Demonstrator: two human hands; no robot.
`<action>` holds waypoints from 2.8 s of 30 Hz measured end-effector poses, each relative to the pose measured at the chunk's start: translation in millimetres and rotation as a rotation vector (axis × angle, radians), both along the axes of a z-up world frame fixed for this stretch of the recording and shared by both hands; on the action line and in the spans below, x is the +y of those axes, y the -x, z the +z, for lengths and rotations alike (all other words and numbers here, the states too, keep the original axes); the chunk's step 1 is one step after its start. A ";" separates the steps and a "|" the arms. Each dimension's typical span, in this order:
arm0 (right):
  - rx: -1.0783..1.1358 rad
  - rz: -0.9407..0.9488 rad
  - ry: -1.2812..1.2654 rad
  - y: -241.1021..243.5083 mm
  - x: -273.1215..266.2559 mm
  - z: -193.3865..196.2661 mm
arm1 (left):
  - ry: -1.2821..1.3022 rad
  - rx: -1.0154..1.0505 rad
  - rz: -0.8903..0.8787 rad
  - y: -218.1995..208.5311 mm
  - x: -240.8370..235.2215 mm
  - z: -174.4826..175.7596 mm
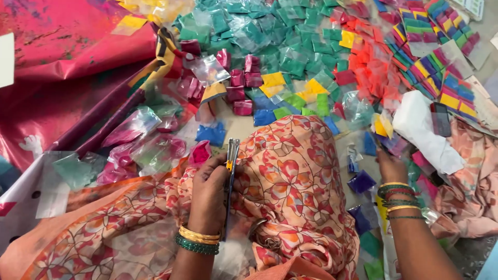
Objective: The person is packaging small bags of colorful powder and sealing them with a stapler.
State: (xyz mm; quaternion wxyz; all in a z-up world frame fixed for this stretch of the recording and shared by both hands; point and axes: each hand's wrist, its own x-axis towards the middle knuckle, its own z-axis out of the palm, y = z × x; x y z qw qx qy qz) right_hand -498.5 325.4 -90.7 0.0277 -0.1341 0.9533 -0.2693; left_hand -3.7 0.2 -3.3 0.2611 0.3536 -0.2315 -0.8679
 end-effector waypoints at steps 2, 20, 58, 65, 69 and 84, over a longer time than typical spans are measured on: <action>-0.071 -0.096 -0.077 -5.2 -1.9 -3.9 | -0.003 -0.014 0.001 1.0 0.6 -0.6; 0.144 0.519 -0.191 -37.2 -53.0 0.4 | -0.017 -0.027 0.003 2.1 2.1 -1.8; 0.577 0.528 -0.007 -162.8 -40.2 62.7 | -0.018 -0.001 -0.029 6.8 1.3 -2.4; -0.042 0.142 0.549 -155.7 5.8 17.0 | 0.012 0.031 -0.017 5.1 3.4 -4.7; -0.080 0.286 0.277 -168.9 -18.0 30.3 | 0.007 0.029 -0.008 6.7 4.1 -6.4; 0.160 0.399 -0.178 -138.0 -23.2 -49.9 | 0.031 0.002 0.041 1.8 8.9 2.6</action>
